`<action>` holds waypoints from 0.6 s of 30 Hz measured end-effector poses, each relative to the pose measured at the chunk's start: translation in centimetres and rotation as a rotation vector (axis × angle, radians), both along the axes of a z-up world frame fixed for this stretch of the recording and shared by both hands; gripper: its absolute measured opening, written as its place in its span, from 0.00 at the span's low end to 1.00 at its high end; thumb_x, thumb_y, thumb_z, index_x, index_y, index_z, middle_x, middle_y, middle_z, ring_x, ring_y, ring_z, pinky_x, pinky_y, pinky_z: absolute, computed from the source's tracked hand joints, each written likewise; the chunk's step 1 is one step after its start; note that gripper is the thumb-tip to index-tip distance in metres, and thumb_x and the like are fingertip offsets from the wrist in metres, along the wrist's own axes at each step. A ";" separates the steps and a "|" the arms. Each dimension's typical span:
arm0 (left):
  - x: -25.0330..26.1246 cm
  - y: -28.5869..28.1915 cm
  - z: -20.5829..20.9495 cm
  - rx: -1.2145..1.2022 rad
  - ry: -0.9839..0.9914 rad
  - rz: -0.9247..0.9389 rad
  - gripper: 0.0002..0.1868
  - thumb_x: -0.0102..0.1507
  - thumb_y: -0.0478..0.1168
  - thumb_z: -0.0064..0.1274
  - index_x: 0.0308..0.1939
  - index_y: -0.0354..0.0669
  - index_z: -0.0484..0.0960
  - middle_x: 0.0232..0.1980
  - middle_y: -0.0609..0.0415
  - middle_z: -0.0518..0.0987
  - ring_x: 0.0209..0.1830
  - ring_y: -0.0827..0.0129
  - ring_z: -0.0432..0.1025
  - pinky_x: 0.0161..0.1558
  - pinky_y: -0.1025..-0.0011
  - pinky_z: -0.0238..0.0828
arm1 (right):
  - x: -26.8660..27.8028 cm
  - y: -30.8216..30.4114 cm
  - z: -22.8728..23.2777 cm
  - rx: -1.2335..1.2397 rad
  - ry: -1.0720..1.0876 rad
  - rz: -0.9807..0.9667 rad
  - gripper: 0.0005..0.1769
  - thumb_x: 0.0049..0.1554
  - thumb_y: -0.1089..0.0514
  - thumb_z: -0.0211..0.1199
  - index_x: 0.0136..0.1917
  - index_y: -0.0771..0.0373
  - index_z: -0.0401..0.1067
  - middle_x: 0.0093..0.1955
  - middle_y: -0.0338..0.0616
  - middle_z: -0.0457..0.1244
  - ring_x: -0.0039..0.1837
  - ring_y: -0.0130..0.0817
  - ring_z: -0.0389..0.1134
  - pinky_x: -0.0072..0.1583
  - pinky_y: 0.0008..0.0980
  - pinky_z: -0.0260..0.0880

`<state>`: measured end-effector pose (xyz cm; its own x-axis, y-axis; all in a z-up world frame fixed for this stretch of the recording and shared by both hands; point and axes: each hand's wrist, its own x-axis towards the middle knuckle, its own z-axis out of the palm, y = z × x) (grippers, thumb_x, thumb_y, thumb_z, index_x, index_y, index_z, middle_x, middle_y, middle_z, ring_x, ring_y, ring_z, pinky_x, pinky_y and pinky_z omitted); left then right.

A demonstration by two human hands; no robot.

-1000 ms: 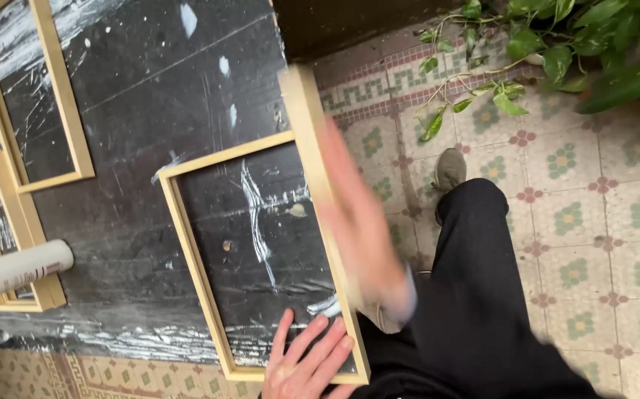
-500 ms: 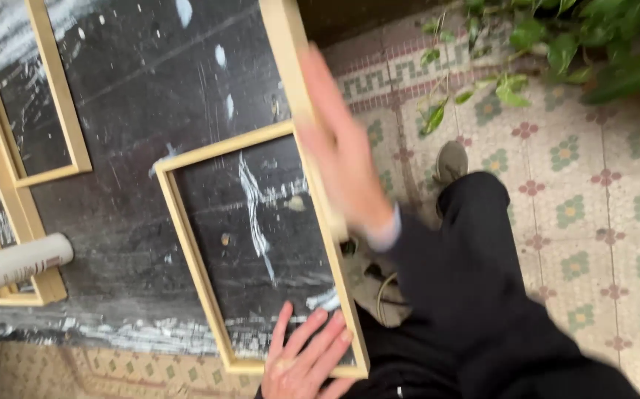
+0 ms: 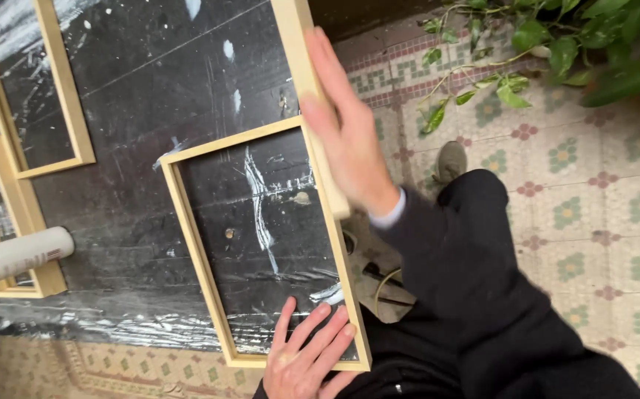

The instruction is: Sanding the edges and surfaces of wooden picture frames using a sanding block.

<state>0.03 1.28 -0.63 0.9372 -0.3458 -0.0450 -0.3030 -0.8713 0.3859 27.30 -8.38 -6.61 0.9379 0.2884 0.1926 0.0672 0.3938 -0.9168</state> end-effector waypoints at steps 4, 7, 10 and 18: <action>-0.9 0.4 -2.1 0.038 -0.087 -0.037 0.31 0.67 0.65 0.50 0.60 0.46 0.80 0.68 0.55 0.77 0.71 0.57 0.67 0.71 0.34 0.50 | -8.8 -4.7 3.0 -0.141 -0.033 0.055 0.36 0.70 0.59 0.46 0.86 0.67 0.41 0.91 0.52 0.35 0.92 0.44 0.32 0.89 0.42 0.30; 0.0 -0.2 -1.0 0.000 -0.071 0.028 0.33 0.66 0.65 0.51 0.64 0.46 0.80 0.69 0.56 0.76 0.72 0.59 0.66 0.72 0.36 0.50 | -10.4 -5.3 2.7 -0.168 0.115 0.142 0.36 0.68 0.60 0.47 0.85 0.69 0.41 0.90 0.53 0.37 0.91 0.48 0.34 0.86 0.42 0.32; 0.7 0.0 0.0 -0.052 -0.082 -0.016 0.30 0.66 0.58 0.53 0.66 0.44 0.78 0.71 0.54 0.75 0.74 0.58 0.65 0.73 0.36 0.49 | -3.8 -3.1 2.5 -0.182 0.013 0.042 0.34 0.72 0.57 0.48 0.86 0.68 0.42 0.90 0.49 0.39 0.91 0.40 0.38 0.88 0.37 0.36; -0.1 -0.6 -1.3 -0.132 -0.131 0.035 0.31 0.65 0.58 0.56 0.66 0.46 0.78 0.75 0.54 0.71 0.76 0.60 0.64 0.73 0.35 0.52 | -10.3 -5.0 3.8 -0.338 0.122 0.064 0.40 0.70 0.49 0.48 0.85 0.70 0.40 0.90 0.53 0.39 0.91 0.41 0.38 0.86 0.37 0.35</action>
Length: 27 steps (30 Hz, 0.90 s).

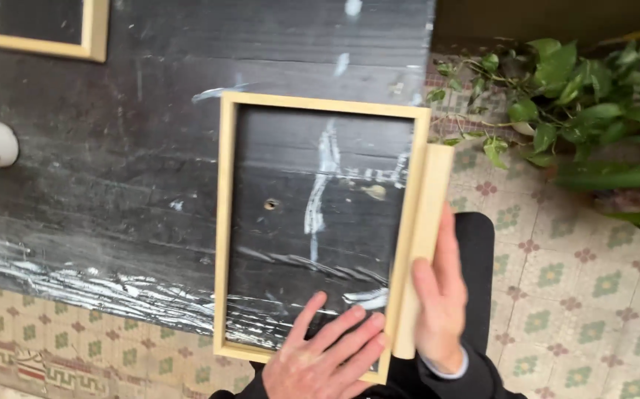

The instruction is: Sanding the edges and surfaces of wooden picture frames using a sanding block.

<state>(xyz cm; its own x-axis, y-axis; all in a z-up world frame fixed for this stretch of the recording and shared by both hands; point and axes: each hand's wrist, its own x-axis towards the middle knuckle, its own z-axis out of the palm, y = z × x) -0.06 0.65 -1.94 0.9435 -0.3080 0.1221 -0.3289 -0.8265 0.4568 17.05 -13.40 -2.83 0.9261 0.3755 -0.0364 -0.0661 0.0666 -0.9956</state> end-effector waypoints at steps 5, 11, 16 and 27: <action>0.6 0.3 1.4 -0.019 0.023 0.001 0.32 0.64 0.57 0.56 0.68 0.47 0.78 0.74 0.55 0.73 0.76 0.61 0.66 0.74 0.37 0.54 | 8.4 3.2 1.1 -0.013 -0.145 -0.009 0.40 0.72 0.47 0.49 0.86 0.70 0.42 0.90 0.53 0.43 0.88 0.41 0.45 0.87 0.37 0.43; 0.3 -0.2 -0.1 -0.025 -0.060 0.041 0.28 0.69 0.60 0.54 0.66 0.47 0.79 0.73 0.55 0.73 0.75 0.61 0.67 0.73 0.38 0.55 | 5.2 1.9 0.0 -0.039 -0.119 -0.035 0.40 0.71 0.46 0.50 0.86 0.70 0.42 0.90 0.53 0.41 0.90 0.41 0.43 0.87 0.38 0.42; 0.2 -0.3 2.0 -0.001 0.017 0.013 0.26 0.69 0.56 0.52 0.66 0.48 0.80 0.73 0.56 0.75 0.75 0.63 0.68 0.74 0.40 0.58 | 5.8 2.0 0.5 -0.050 -0.139 -0.041 0.37 0.74 0.47 0.51 0.86 0.69 0.45 0.89 0.52 0.43 0.88 0.39 0.43 0.86 0.36 0.41; -1.1 -0.6 -1.3 0.104 -0.114 0.054 0.22 0.67 0.50 0.56 0.65 0.56 0.79 0.74 0.60 0.74 0.77 0.66 0.66 0.77 0.40 0.56 | 4.6 1.7 0.6 -0.159 -0.200 -0.054 0.39 0.71 0.43 0.48 0.85 0.67 0.46 0.89 0.51 0.44 0.90 0.41 0.42 0.88 0.39 0.38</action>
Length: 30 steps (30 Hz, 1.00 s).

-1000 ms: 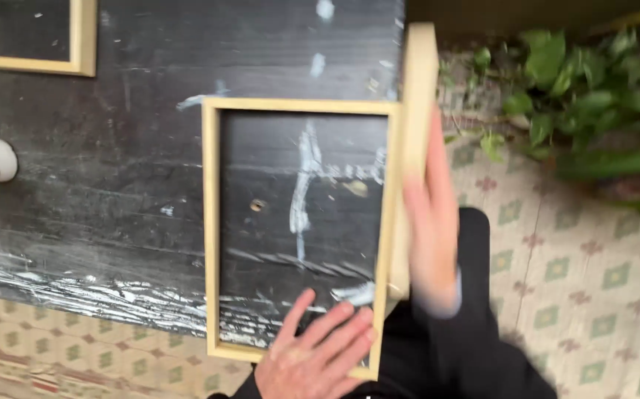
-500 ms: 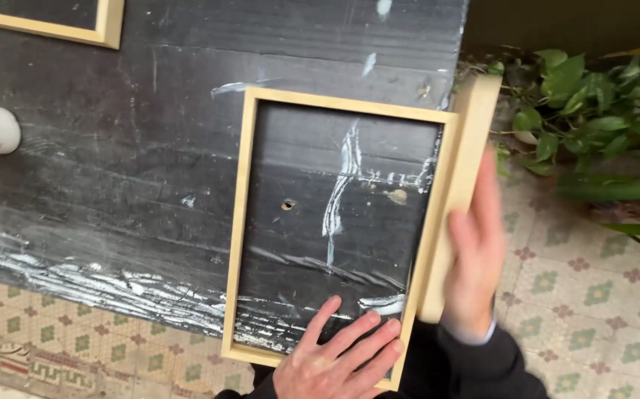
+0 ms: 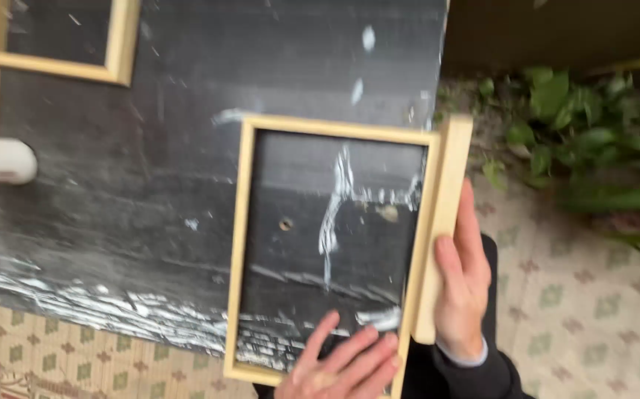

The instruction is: Sanding the edges and surfaces of wooden picture frames using a sanding block.

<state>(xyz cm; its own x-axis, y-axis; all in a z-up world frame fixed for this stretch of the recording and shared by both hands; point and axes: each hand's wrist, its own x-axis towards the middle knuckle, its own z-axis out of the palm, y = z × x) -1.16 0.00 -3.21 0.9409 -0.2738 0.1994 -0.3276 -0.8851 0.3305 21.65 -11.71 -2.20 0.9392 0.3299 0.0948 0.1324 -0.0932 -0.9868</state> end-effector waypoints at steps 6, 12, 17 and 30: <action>1.7 1.0 2.5 -0.095 0.139 -0.048 0.31 0.63 0.56 0.55 0.66 0.47 0.81 0.74 0.55 0.74 0.75 0.61 0.67 0.73 0.38 0.56 | 7.9 2.6 -1.8 0.320 0.042 0.084 0.37 0.74 0.47 0.52 0.85 0.68 0.43 0.89 0.53 0.43 0.88 0.44 0.46 0.86 0.39 0.46; 1.3 0.8 0.5 -0.066 0.056 -0.035 0.30 0.67 0.62 0.54 0.66 0.49 0.79 0.73 0.55 0.74 0.75 0.61 0.67 0.72 0.36 0.55 | -7.1 -2.8 -1.0 0.028 0.178 0.037 0.43 0.66 0.49 0.48 0.85 0.69 0.39 0.90 0.53 0.39 0.90 0.42 0.37 0.84 0.40 0.33; 1.2 1.2 0.5 0.010 0.092 -0.077 0.27 0.65 0.56 0.54 0.65 0.51 0.80 0.72 0.58 0.75 0.73 0.63 0.68 0.71 0.36 0.56 | 1.3 0.7 -0.8 0.194 0.178 0.036 0.41 0.69 0.50 0.48 0.86 0.70 0.40 0.90 0.54 0.39 0.90 0.42 0.39 0.86 0.40 0.36; 0.8 1.4 0.7 0.060 0.169 -0.096 0.30 0.67 0.64 0.48 0.63 0.48 0.81 0.70 0.56 0.75 0.71 0.59 0.67 0.70 0.35 0.51 | -4.5 -1.6 -2.3 0.285 0.199 0.068 0.37 0.68 0.61 0.48 0.86 0.67 0.40 0.90 0.52 0.37 0.90 0.42 0.37 0.86 0.39 0.36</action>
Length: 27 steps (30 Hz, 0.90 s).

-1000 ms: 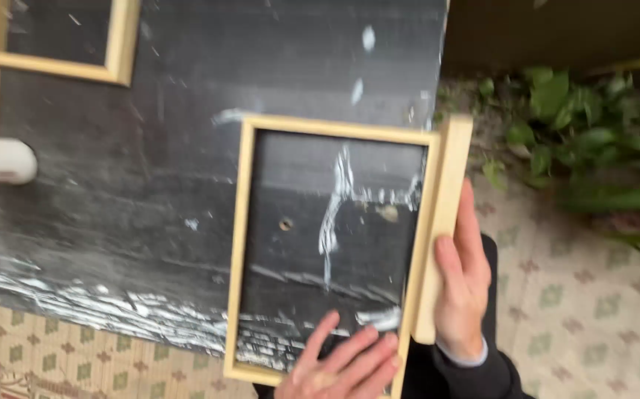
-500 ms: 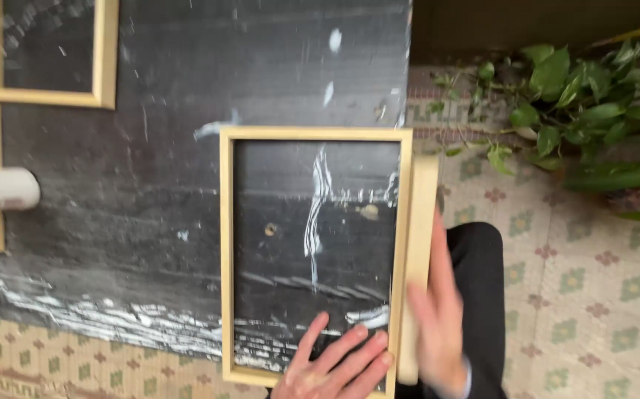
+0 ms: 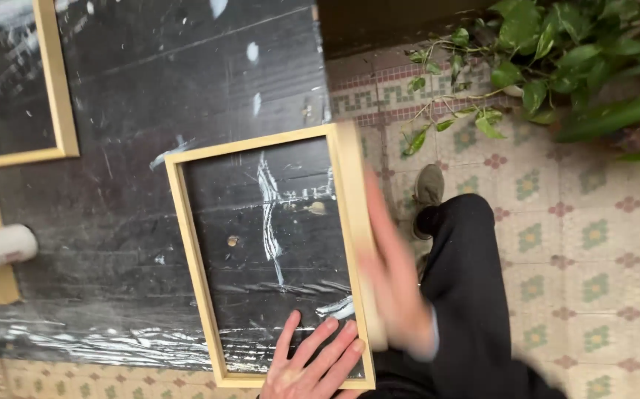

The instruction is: Sanding the edges and surfaces of wooden picture frames using a sanding block.

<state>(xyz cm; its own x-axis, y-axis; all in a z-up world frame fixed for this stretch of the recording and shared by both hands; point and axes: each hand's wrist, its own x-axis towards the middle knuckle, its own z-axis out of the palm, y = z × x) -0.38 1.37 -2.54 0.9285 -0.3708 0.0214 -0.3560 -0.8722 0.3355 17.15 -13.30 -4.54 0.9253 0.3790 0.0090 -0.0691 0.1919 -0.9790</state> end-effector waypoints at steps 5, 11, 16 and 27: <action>-0.6 0.6 0.7 0.001 0.060 -0.043 0.31 0.66 0.62 0.50 0.63 0.46 0.81 0.69 0.54 0.76 0.71 0.57 0.68 0.71 0.35 0.50 | 7.2 2.5 0.7 0.130 -0.114 -0.040 0.35 0.70 0.65 0.47 0.87 0.67 0.43 0.90 0.51 0.39 0.89 0.38 0.39 0.89 0.37 0.38; -2.2 0.6 -0.5 0.087 0.049 0.013 0.26 0.64 0.58 0.51 0.61 0.52 0.83 0.67 0.59 0.80 0.71 0.61 0.69 0.72 0.34 0.53 | -7.3 -2.8 -0.6 0.044 0.073 0.046 0.36 0.64 0.66 0.49 0.83 0.72 0.45 0.89 0.59 0.36 0.89 0.49 0.35 0.83 0.45 0.35; -0.9 0.9 0.0 0.044 0.035 -0.027 0.29 0.65 0.64 0.52 0.57 0.46 0.83 0.65 0.54 0.78 0.68 0.55 0.69 0.68 0.34 0.52 | 5.3 2.5 -2.4 0.087 -0.135 -0.030 0.34 0.71 0.60 0.44 0.86 0.68 0.43 0.91 0.51 0.36 0.93 0.43 0.34 0.90 0.45 0.32; -1.7 1.7 -0.4 -0.004 0.090 -0.026 0.33 0.63 0.64 0.58 0.60 0.42 0.81 0.69 0.51 0.76 0.72 0.54 0.68 0.72 0.32 0.47 | -0.7 -0.3 -0.9 0.082 -0.090 -0.011 0.35 0.66 0.64 0.47 0.85 0.67 0.46 0.91 0.53 0.37 0.92 0.47 0.36 0.88 0.48 0.34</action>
<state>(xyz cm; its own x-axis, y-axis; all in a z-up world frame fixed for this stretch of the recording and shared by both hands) -2.13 3.11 -2.98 0.9167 -0.3950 -0.0607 -0.3468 -0.8617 0.3705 16.41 -13.62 -5.44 0.9236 0.3630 0.1230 0.0213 0.2717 -0.9622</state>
